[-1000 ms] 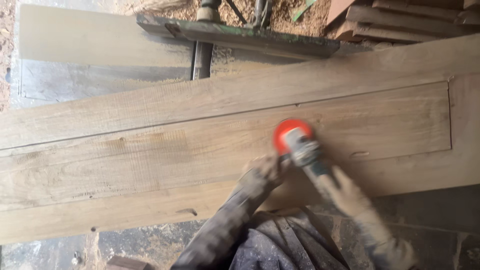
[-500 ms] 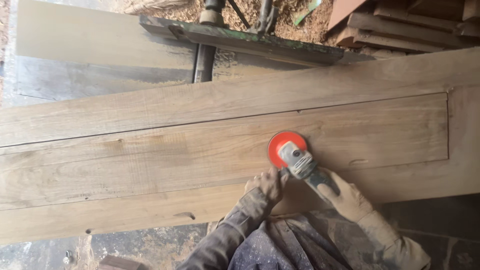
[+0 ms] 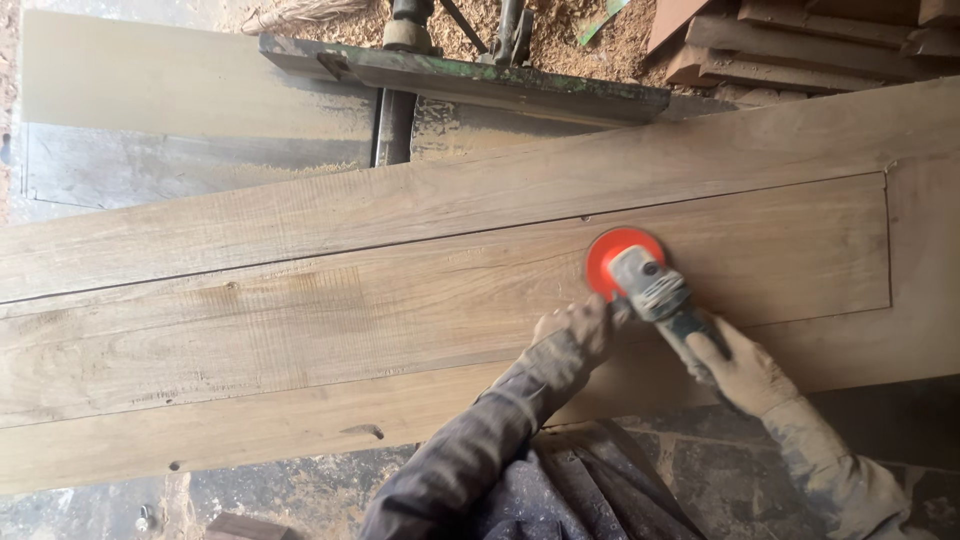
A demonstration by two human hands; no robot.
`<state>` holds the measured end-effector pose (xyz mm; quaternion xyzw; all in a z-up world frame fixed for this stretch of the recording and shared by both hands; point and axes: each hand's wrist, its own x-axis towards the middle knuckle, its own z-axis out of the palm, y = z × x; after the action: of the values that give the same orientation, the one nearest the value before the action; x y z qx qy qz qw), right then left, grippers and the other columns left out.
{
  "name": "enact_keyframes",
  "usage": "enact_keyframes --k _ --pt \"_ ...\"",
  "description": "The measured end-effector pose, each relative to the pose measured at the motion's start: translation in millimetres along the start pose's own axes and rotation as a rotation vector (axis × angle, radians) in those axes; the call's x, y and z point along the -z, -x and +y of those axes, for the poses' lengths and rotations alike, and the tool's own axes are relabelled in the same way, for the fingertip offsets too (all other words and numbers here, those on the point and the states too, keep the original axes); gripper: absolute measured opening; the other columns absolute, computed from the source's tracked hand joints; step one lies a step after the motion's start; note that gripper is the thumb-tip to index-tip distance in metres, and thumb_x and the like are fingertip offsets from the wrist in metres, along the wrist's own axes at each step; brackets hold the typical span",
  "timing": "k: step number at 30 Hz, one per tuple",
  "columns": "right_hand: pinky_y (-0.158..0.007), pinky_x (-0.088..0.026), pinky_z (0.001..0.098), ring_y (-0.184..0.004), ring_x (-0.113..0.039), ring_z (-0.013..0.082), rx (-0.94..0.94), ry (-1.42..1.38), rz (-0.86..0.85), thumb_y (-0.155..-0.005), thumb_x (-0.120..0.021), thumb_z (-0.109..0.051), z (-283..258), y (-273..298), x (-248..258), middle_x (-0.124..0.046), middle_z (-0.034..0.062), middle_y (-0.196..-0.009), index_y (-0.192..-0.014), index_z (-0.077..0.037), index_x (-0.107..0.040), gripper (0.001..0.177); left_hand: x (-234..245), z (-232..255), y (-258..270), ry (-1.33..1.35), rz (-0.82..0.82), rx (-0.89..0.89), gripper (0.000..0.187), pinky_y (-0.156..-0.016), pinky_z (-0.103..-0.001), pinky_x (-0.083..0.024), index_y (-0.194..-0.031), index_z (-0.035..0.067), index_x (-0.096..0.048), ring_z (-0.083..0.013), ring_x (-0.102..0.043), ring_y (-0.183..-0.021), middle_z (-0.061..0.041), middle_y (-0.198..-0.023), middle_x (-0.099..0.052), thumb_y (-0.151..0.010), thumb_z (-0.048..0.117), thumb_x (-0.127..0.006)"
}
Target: The person uses an angle grinder with a sanding disc to smooth the surface of a large wooden board. The person moves the tool across the board in a systematic manner, covering different sections of the surface.
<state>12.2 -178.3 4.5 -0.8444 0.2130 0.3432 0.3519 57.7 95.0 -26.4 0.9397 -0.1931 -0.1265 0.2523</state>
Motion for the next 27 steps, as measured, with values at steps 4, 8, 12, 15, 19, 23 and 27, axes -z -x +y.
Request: enact_keyframes --k 4,8,12,15,19,23,27 --pt "-0.095 -0.056 0.0428 -0.102 -0.075 0.0292 -0.053 -0.086 0.084 -0.089 -0.049 -0.066 14 4 10 -0.076 0.0179 -0.118 -0.155 -0.015 -0.047 0.083 -3 13 -32 -0.021 0.009 -0.087 0.037 -0.043 -0.041 -0.052 -0.093 0.009 -0.057 -0.0239 -0.068 -0.055 -0.01 -0.067 -0.065 -0.107 0.042 -0.05" --pt "-0.096 -0.053 0.0458 -0.111 -0.069 0.0279 -0.031 -0.042 0.131 -0.092 -0.047 -0.066 24 15 -6 -0.071 0.0169 -0.123 -0.155 -0.015 -0.048 0.08 4 12 -23 -0.027 0.073 -0.152 0.03 -0.049 -0.042 -0.052 -0.093 0.011 -0.056 -0.0243 -0.067 -0.059 -0.009 -0.066 -0.063 -0.108 0.036 -0.051" --pt "-0.095 -0.059 0.047 -0.102 -0.076 0.0314 -0.079 0.006 0.023 -0.088 -0.047 -0.067 5 35 -50 -0.077 0.0192 -0.112 -0.155 -0.019 -0.046 0.083 28 -19 45 0.152 -0.025 -0.122 0.025 -0.054 -0.043 -0.051 -0.103 0.008 -0.056 -0.0259 -0.065 -0.064 -0.009 -0.075 -0.062 -0.11 0.031 -0.049" --pt "-0.095 -0.059 0.0488 -0.103 -0.076 0.0339 0.035 0.071 -0.034 -0.086 -0.051 -0.068 -35 48 -91 -0.075 0.0201 -0.114 -0.154 -0.019 -0.044 0.084 43 -50 95 0.08 -0.088 0.029 0.033 -0.053 -0.046 -0.051 -0.11 0.007 -0.056 -0.0316 -0.066 -0.067 -0.013 -0.079 -0.063 -0.107 0.04 -0.053" --pt "-0.094 -0.058 0.048 -0.107 -0.073 0.0342 0.132 0.076 -0.146 -0.085 -0.054 -0.069 -83 67 -117 -0.078 0.0218 -0.107 -0.152 -0.022 -0.048 0.082 48 -75 146 0.015 -0.233 0.25 0.055 -0.069 -0.054 -0.054 -0.124 0.011 -0.054 -0.0416 -0.069 -0.083 -0.02 -0.096 -0.069 -0.091 0.055 -0.055" --pt "-0.09 -0.062 0.0419 -0.096 -0.08 0.0316 0.071 0.088 -0.239 -0.084 -0.05 -0.067 -96 70 -115 -0.08 0.0179 -0.101 -0.154 -0.025 -0.043 0.082 40 -83 145 0.065 -0.441 0.395 0.041 -0.076 -0.055 -0.057 -0.122 0.013 -0.053 -0.0433 -0.071 -0.09 -0.023 -0.1 -0.07 -0.101 0.046 -0.042" --pt "-0.092 -0.059 0.0417 -0.1 -0.08 0.0289 0.125 0.014 -0.105 -0.085 -0.056 -0.063 -79 66 -97 -0.08 0.0167 -0.106 -0.148 -0.021 -0.051 0.076 27 -64 117 0.098 -0.392 0.382 0.048 -0.068 -0.053 -0.059 -0.117 0.009 -0.053 -0.0401 -0.074 -0.079 -0.022 -0.094 -0.071 -0.106 0.054 -0.04"
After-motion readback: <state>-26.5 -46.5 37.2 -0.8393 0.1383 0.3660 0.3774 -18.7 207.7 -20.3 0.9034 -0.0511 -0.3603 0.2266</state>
